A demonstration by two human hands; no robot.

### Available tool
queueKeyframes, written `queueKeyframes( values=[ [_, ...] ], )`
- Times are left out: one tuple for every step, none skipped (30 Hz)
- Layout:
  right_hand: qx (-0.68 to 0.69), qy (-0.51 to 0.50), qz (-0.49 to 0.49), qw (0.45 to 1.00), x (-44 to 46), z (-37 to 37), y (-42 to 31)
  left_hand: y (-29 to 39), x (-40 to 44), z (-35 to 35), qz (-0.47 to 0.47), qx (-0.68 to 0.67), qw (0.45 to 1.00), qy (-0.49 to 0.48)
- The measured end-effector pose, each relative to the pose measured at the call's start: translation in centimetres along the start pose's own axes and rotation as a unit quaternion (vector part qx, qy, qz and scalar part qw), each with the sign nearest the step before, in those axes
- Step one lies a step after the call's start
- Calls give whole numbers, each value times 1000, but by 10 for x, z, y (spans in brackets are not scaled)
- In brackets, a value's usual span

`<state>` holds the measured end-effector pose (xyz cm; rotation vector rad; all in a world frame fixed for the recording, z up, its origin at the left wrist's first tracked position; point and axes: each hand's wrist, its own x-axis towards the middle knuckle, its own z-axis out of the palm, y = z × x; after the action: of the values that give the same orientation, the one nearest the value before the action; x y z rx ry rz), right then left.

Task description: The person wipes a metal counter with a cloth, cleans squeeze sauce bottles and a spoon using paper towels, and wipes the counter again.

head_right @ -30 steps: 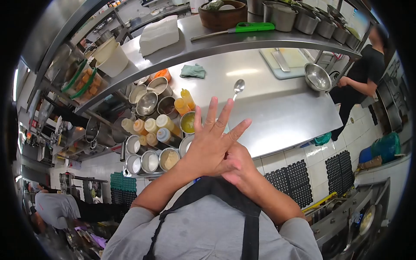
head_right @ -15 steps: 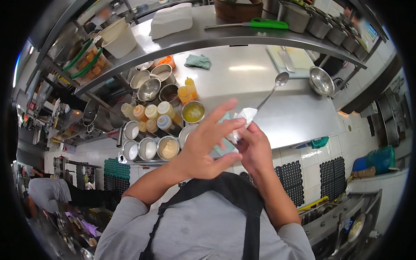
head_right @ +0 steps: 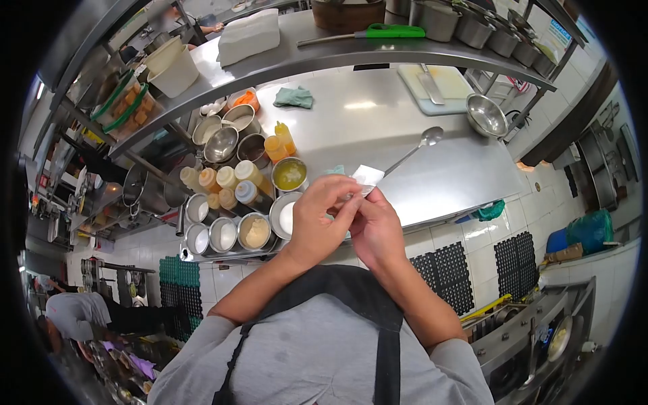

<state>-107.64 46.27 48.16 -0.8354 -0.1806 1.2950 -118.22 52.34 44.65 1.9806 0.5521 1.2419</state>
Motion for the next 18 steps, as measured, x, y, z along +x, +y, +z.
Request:
queueKeyframes(
  values=[
    [-14, 7, -16, 1000, 2, -4, 3, 1, -1, 0, 8, 20, 1000, 9],
    [-29, 14, -31, 999, 5, -10, 8, 6, -1, -3, -64, -20, 998, -10],
    [-41, 4, -42, 998, 11, -22, 12, 15, 0, -10, -137, -60, 988, -29],
    [-53, -5, -53, 997, 19, -40, 16, 20, 1, -13, -209, -99, 972, -47],
    [-65, -15, -64, 996, 22, -51, 16, 11, -3, -10, -208, -138, 968, -38],
    [-70, -22, -59, 996, 21, -54, 14, -5, -6, -6, -205, -175, 962, -30],
    [-75, -30, -55, 995, 20, -56, 12, -16, -10, -1, -202, -212, 956, -21],
    [-81, -37, -50, 995, 18, -55, 11, -13, -13, 4, -191, -198, 961, -30],
    [-100, -41, -45, 993, 15, -51, 11, -8, -16, 13, -178, -183, 966, -39],
    [-120, -46, -39, 991, 11, -44, 12, -5, -18, 17, -166, -168, 971, -47],
    [-139, -49, -33, 989, 8, -40, 12, -6, -17, 16, -183, -178, 966, -42],
    [-156, -65, -20, 985, 9, -42, 14, -8, -14, 14, -199, -188, 961, -36],
    [-174, -81, -6, 981, 10, -46, 18, -10, -11, 12, -216, -198, 956, -30],
    [-191, -97, 9, 977, 9, -48, 20, -11, -10, 11, -234, -207, 950, -25],
    [-181, -63, 22, 981, 4, -41, 26, -10, -11, 13, -226, -227, 947, -27],
    [-162, -52, 27, 985, 5, -42, 27, -8, -13, 18, -218, -247, 944, -30],
    [-142, -40, 32, 989, 7, -43, 27, -6, -15, 20, -210, -268, 940, -33],
    [-123, -29, 36, 991, 9, -43, 27, -3, -20, 20, -195, -238, 950, -44]
  ],
)
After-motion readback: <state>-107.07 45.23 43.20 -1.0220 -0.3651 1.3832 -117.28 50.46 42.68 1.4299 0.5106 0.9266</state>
